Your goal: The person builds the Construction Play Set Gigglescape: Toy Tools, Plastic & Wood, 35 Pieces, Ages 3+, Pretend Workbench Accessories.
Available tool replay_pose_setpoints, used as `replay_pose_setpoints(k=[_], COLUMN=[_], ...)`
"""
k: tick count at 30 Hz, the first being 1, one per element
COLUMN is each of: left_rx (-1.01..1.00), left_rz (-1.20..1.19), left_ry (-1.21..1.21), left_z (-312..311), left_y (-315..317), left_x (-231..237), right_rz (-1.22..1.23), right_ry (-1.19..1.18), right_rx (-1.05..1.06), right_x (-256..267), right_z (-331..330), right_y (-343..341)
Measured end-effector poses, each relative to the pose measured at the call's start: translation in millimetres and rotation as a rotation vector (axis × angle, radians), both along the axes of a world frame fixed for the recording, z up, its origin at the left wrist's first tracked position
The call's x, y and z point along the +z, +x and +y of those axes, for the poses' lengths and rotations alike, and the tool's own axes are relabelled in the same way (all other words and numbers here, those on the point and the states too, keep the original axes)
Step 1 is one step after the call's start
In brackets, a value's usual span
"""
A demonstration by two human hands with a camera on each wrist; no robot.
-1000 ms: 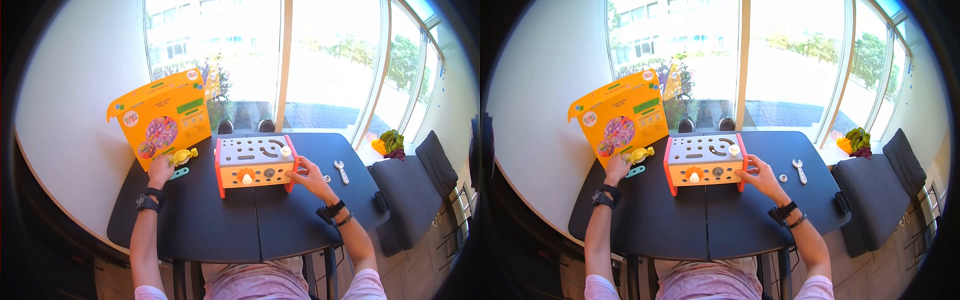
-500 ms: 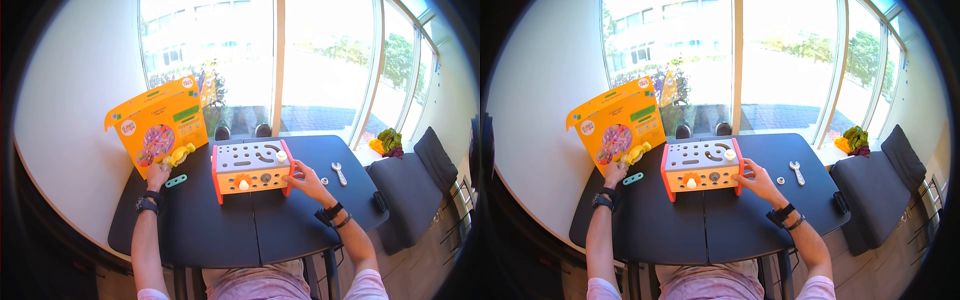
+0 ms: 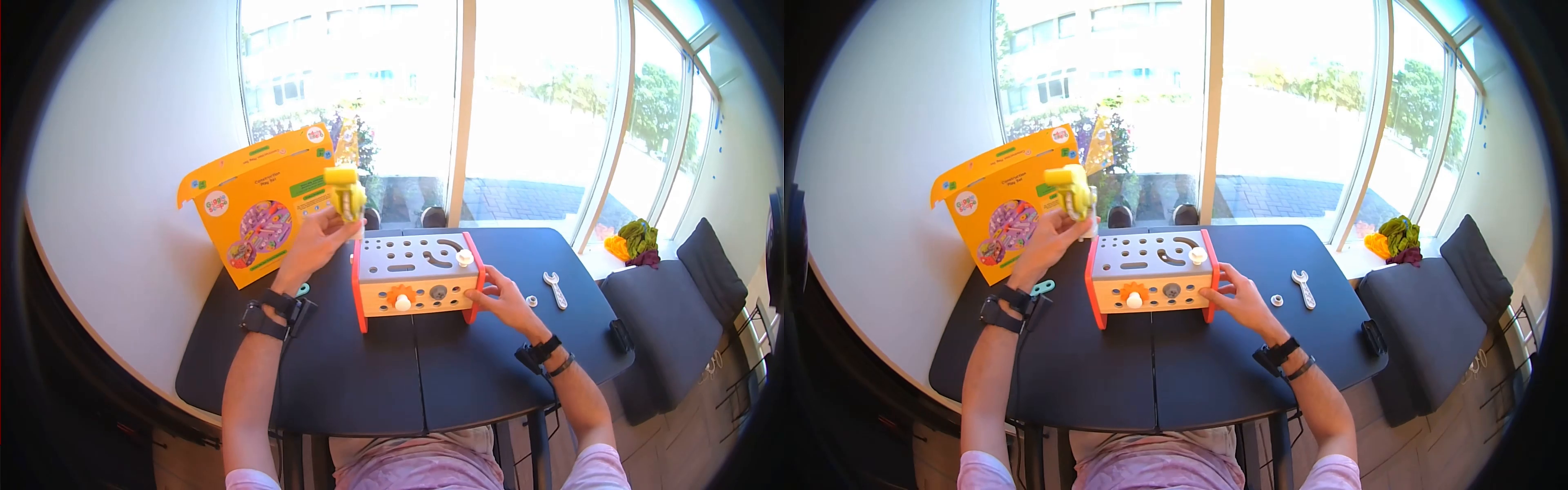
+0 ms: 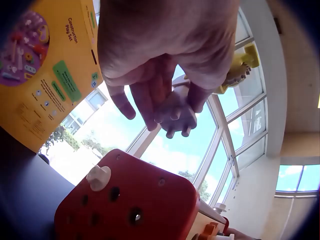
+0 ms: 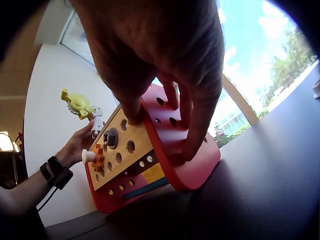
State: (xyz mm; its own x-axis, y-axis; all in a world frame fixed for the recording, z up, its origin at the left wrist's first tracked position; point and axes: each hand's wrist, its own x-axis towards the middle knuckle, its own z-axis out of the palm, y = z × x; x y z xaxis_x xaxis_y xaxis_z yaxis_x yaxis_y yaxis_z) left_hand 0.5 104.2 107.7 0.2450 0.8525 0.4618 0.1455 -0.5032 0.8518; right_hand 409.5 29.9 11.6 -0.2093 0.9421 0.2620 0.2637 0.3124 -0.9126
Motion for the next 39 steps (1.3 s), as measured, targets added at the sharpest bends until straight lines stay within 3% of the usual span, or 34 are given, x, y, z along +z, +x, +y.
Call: replay_pose_setpoints(k=[14,33,39], left_rx=[-0.112,-0.08,0.02], left_rz=[-0.048,0.029,0.12], left_ry=[-0.031,0.108,0.087], left_z=[45.1,54.6,50.1], left_y=[28.0,19.0,18.3], left_x=[-48.2,-58.4,-61.2], right_rz=[-0.047,-0.027,-0.002], right_ry=[0.027,0.023,0.016], right_rx=[-0.019,-0.009,0.0], right_x=[4.4,-0.5,-1.8], right_z=[-5.0,-0.7,-0.4], right_y=[-1.4,-0.3,0.0])
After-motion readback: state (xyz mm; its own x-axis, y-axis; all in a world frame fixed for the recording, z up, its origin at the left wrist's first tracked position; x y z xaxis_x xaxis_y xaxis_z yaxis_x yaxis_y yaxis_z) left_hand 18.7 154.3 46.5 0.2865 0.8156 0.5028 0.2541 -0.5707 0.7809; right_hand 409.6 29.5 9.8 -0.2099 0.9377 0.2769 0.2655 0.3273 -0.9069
